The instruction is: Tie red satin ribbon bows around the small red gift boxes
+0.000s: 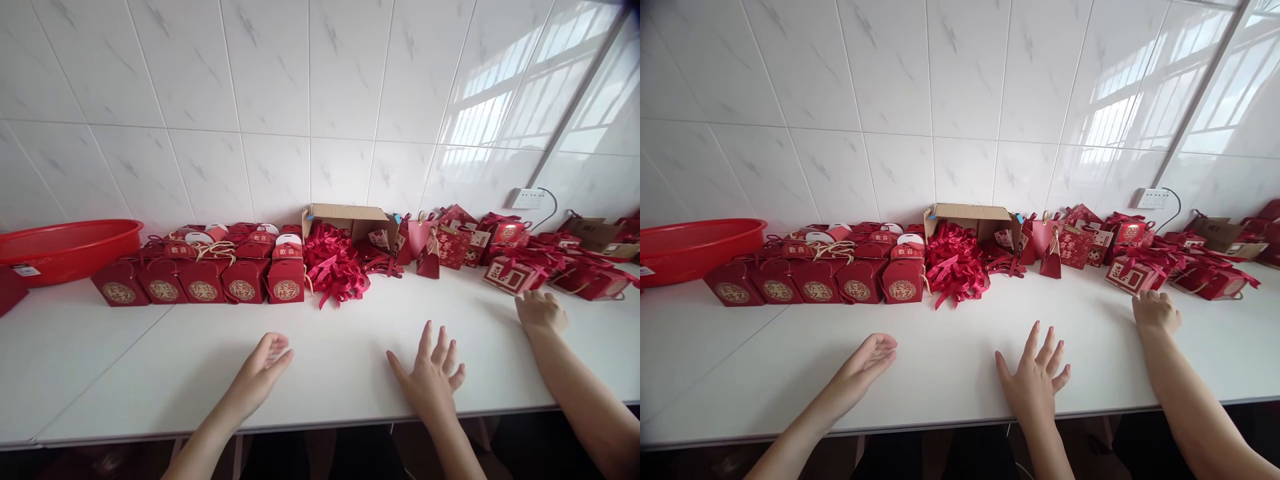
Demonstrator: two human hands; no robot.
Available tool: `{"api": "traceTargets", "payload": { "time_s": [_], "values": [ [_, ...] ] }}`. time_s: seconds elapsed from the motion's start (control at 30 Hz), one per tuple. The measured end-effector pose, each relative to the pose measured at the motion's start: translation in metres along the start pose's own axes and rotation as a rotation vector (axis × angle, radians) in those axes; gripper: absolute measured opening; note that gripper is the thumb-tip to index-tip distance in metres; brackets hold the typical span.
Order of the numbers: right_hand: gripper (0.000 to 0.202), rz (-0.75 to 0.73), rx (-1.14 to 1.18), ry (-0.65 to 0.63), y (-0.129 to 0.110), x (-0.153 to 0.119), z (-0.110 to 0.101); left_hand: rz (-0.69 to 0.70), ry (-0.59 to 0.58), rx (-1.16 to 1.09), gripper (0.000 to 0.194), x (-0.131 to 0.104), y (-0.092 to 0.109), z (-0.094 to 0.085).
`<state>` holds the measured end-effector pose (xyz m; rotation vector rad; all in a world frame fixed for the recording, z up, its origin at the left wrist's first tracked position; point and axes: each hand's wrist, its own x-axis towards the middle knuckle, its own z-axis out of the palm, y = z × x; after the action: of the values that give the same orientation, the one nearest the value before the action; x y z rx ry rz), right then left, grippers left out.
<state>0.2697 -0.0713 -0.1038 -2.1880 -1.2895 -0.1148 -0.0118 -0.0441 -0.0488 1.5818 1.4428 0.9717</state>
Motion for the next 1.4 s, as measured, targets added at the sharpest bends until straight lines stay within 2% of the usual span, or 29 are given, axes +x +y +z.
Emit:
{"api": "traceTargets", "payload": {
  "time_s": [0.07, 0.13, 0.2, 0.23, 0.3, 0.4, 0.53, 0.6, 0.7, 0.77, 0.83, 0.9, 0.97, 1.03, 1.17, 1.27, 1.33, 1.4],
  "values": [
    [0.089, 0.002, -0.003, 0.004, -0.001, -0.001, -0.001, 0.096, 0.058, 0.180, 0.048, 0.021, 0.012, -0.002],
    [0.089, 0.009, -0.005, 0.004, -0.001, -0.001, -0.001, 0.252, 0.259, 0.409, 0.066, 0.051, 0.025, -0.004],
    [0.089, 0.011, -0.009, 0.004, -0.001, 0.000, -0.001, 0.304, 0.498, 0.568, 0.083, 0.083, 0.032, -0.003],
    [0.089, 0.012, -0.013, 0.002, -0.001, 0.000, -0.001, 0.307, 0.546, 0.625, 0.088, 0.098, 0.032, -0.002],
    [0.089, 0.018, -0.021, -0.010, -0.001, 0.001, 0.000, 0.294, 0.553, 0.717, 0.092, 0.120, 0.028, 0.003],
    [0.087, 0.024, -0.029, -0.010, -0.001, 0.000, 0.002, 0.302, 0.537, 0.818, 0.087, 0.137, 0.014, 0.010],
    [0.084, 0.011, -0.040, 0.027, -0.002, -0.001, 0.003, 0.398, 0.592, 0.886, 0.068, 0.139, 0.001, 0.009],
    [0.081, -0.003, -0.032, -0.016, -0.002, 0.002, 0.003, 0.475, 0.581, 0.911, 0.057, 0.138, -0.001, 0.002],
    [0.066, -0.139, 0.055, -0.238, -0.009, 0.016, 0.000, 0.596, 0.523, 0.887, 0.045, 0.133, 0.001, -0.006],
    [0.055, -0.311, 0.149, -0.419, -0.023, 0.032, -0.004, 0.668, 0.475, 0.825, 0.039, 0.128, 0.005, -0.007],
    [0.046, -0.490, 0.216, -0.499, -0.045, 0.052, -0.005, 0.731, 0.441, 0.752, 0.034, 0.122, 0.010, -0.005],
    [0.042, -0.611, 0.244, -0.475, -0.070, 0.072, -0.001, 0.791, 0.406, 0.676, 0.034, 0.116, 0.016, -0.002],
    [0.046, -0.672, 0.265, -0.438, -0.093, 0.092, 0.009, 0.835, 0.352, 0.598, 0.034, 0.109, 0.020, 0.001],
    [0.045, -0.691, 0.291, -0.426, -0.110, 0.108, 0.023, 0.850, 0.301, 0.529, 0.035, 0.104, 0.024, 0.003],
    [0.023, -0.653, 0.380, -0.388, -0.130, 0.134, 0.042, 0.847, 0.239, 0.449, 0.034, 0.099, 0.028, 0.004],
    [0.016, -0.552, 0.512, -0.287, -0.140, 0.156, 0.037, 0.846, 0.220, 0.410, 0.028, 0.096, 0.029, 0.004],
    [0.013, -0.461, 0.630, -0.200, -0.147, 0.172, 0.022, 0.830, 0.231, 0.405, 0.023, 0.094, 0.030, 0.005],
    [0.018, -0.380, 0.766, -0.119, -0.153, 0.185, 0.002, 0.799, 0.257, 0.415, 0.017, 0.093, 0.031, 0.006]
  ]
}}
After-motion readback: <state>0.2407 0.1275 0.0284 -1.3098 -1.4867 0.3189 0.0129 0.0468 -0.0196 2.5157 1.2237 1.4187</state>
